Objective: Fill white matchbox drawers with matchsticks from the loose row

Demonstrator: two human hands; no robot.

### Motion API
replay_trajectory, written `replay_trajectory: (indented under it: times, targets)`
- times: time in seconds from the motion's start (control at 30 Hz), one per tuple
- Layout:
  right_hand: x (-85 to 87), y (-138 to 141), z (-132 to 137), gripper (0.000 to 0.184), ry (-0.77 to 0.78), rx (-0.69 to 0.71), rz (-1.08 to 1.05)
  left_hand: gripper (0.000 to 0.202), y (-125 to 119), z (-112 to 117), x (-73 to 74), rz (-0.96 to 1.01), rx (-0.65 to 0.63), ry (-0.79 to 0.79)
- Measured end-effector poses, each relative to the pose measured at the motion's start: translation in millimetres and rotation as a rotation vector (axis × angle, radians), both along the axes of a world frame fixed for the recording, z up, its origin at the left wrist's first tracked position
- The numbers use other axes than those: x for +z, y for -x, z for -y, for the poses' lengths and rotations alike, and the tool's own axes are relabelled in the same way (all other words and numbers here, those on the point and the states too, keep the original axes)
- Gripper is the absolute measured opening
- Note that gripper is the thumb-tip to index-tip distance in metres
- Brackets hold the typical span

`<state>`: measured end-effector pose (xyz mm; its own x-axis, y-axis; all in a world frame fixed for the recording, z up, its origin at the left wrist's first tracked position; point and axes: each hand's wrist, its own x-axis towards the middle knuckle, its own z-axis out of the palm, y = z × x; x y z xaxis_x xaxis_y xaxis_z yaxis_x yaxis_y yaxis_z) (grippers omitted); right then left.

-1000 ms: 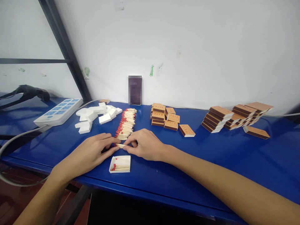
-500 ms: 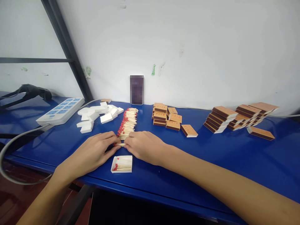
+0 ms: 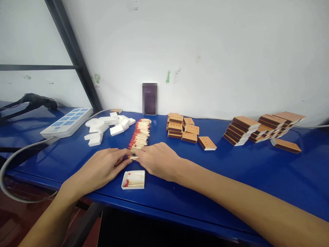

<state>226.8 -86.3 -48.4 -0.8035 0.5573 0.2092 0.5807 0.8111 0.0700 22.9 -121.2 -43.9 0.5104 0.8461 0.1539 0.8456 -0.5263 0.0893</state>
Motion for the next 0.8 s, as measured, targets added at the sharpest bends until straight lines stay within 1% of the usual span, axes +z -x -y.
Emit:
replay_trajectory:
  times: [0.2, 0.37, 0.67, 0.8]
  targets:
    - [3.0, 1.2, 1.2, 0.024, -0.006, -0.074, 0.063, 0.031, -1.4, -1.4, -0.6, -0.067, -0.004, -0.009]
    - [1.7, 1.9, -1.0, 0.025, -0.006, -0.069, 0.078, 0.032, -1.6, -2.1, -1.8, -0.121, -0.038, -0.017]
    - [1.7, 1.4, -1.5, 0.023, 0.008, -0.071, 0.104, 0.036, -3.7, -1.6, 2.7, -0.162, -0.06, -0.011]
    - [2.3, 1.0, -2.5, 0.019, 0.057, -0.064, 0.086, 0.035, -4.4, -1.7, 2.3, -0.168, -0.079, -0.028]
